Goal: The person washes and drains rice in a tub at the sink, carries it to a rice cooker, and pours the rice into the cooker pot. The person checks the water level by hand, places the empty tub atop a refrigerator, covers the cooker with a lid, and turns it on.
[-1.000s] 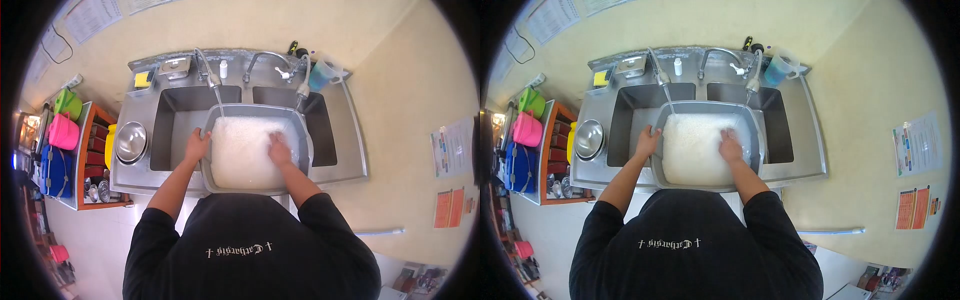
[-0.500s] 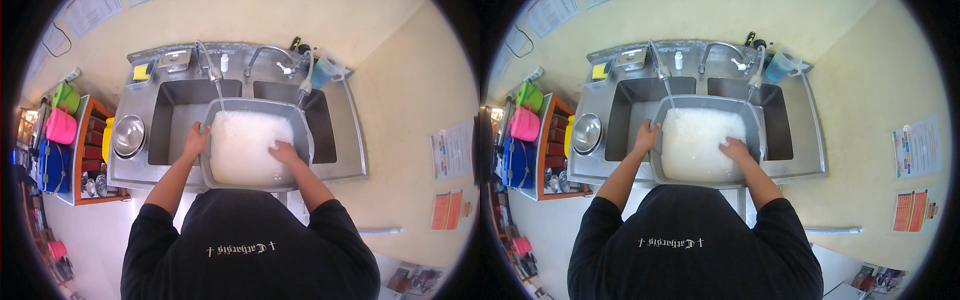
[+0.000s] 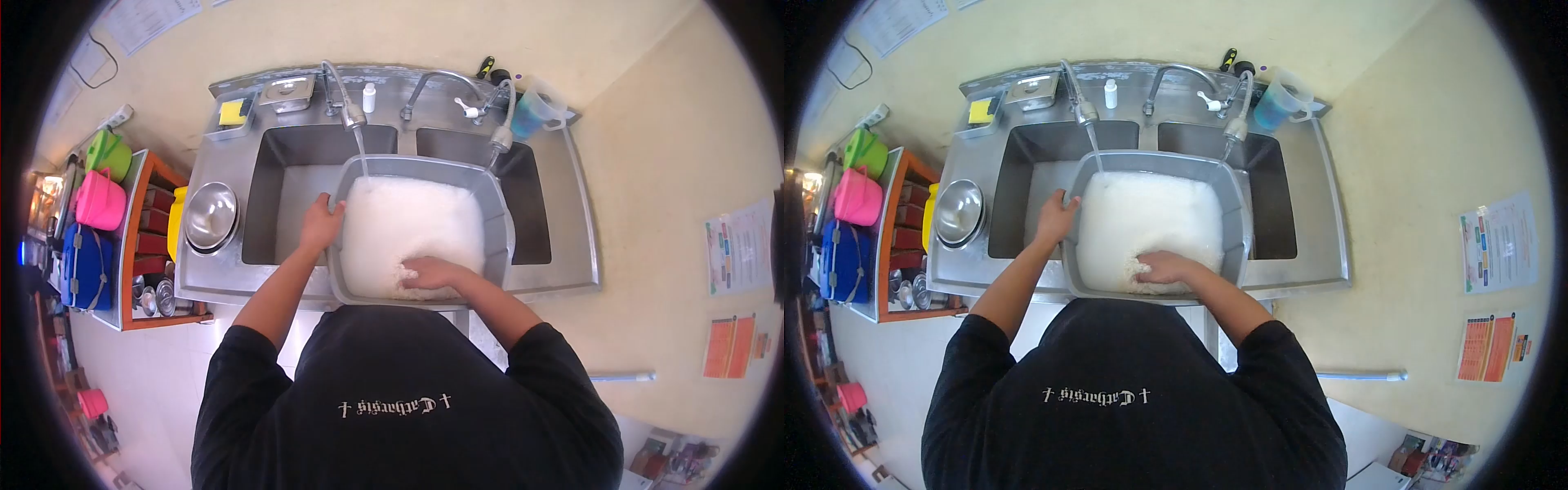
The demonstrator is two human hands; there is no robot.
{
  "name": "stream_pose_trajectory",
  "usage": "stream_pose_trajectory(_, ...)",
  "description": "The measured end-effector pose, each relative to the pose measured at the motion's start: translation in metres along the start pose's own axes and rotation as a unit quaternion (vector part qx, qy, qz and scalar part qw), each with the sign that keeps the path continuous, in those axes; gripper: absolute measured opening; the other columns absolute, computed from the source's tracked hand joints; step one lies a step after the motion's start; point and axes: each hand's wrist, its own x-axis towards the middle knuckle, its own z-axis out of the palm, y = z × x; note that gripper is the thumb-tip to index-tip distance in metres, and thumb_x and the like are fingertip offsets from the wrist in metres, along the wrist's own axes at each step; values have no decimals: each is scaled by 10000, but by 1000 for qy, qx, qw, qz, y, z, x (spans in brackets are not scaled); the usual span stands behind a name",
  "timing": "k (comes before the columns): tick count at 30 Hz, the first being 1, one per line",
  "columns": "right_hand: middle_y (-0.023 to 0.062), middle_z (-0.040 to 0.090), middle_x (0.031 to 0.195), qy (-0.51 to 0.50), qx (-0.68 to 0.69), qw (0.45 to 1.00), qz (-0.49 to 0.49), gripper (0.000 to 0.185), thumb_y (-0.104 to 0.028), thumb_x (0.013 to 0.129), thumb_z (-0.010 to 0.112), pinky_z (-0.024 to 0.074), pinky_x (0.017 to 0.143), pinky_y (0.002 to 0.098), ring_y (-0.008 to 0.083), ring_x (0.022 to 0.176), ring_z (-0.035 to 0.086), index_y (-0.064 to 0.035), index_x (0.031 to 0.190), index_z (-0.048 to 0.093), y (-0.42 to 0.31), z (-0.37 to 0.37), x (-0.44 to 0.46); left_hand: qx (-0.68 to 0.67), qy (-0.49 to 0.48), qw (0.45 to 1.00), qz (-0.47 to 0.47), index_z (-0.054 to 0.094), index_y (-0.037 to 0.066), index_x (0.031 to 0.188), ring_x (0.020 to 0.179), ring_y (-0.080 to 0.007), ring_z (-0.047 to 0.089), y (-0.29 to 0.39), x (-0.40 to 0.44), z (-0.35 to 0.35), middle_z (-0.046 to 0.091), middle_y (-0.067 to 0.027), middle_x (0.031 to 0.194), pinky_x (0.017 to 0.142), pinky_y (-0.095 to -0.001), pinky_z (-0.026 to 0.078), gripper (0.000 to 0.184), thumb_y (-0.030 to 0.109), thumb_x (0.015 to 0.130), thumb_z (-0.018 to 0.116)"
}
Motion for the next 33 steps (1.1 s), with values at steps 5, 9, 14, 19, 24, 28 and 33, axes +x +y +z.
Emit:
stream_pose_trajectory(5, 292, 479, 1374, -16, -65, 998, 20, 739, -553, 905, 495, 341, 1100, 429, 394, 1279, 471, 59, 1319, 508, -2, 24, 25, 61, -26, 998, -16, 501, -17, 1263, 998, -463, 618, 2, -2, 1, 645, -298, 1043, 877, -503, 485, 537, 391, 918, 562)
stream_pose_trajectory(9, 256, 527, 1343, -183, -124, 966, 138, 708, -572, 907, 460, 362, 1085, 428, 385, 1238, 515, 28, 1263, 579, -33, 9, 51, 61, -8, 998, -31, 497, -5, 1256, 985, -467, 621, 10, -9, -5, 650, -299, 1026, 868, -509, 492, 519, 385, 920, 560)
stream_pose_trajectory(14, 156, 610, 1277, -32, -144, 961, 235, 525, -475, 918, 472, 447, 1002, 443, 355, 1182, 569, -81, 1218, 646, 31, 33, 76, 29, -40, 997, -55, 528, -21, 1179, 989, -490, 601, 15, -7, -10, 639, -308, 1031, 861, -533, 475, 501, 402, 914, 573)
stream_pose_trajectory(19, 158, 635, 1230, -43, -257, 953, 154, 431, -321, 942, 480, 477, 960, 468, 330, 1170, 588, -78, 1279, 596, 76, 18, 77, 33, -14, 999, -39, 530, -17, 1170, 979, -481, 613, 11, -8, -7, 647, -304, 1011, 858, -524, 485, 476, 378, 910, 581)
stream_pose_trajectory(24, 229, 616, 1225, 101, -157, 941, 282, 549, -264, 954, 461, 486, 948, 507, 366, 1136, 606, -28, 1442, 369, 110, 19, 80, 18, -20, 999, -36, 535, -20, 1173, 980, -472, 620, 11, -7, -7, 650, -303, 1014, 865, -515, 494, 462, 352, 904, 591)
stream_pose_trajectory(28, 285, 581, 1248, 68, -180, 937, 291, 600, -250, 957, 417, 476, 968, 510, 397, 1138, 598, 10, 1469, 242, 65, -21, 57, 14, -15, 999, -35, 549, -20, 1147, 979, -475, 613, 8, -7, -6, 645, -306, 1009, 857, -519, 485, 463, 372, 905, 594)
stream_pose_trajectory(33, 272, 570, 1279, 141, -136, 919, 341, 629, -296, 923, 464, 449, 1011, 485, 391, 1184, 572, 34, 1435, 310, 83, -43, 54, -1, -17, 999, -43, 553, -16, 1145, 984, -477, 606, 10, -9, -7, 641, -307, 1007, 856, -523, 476, 479, 397, 905, 597)
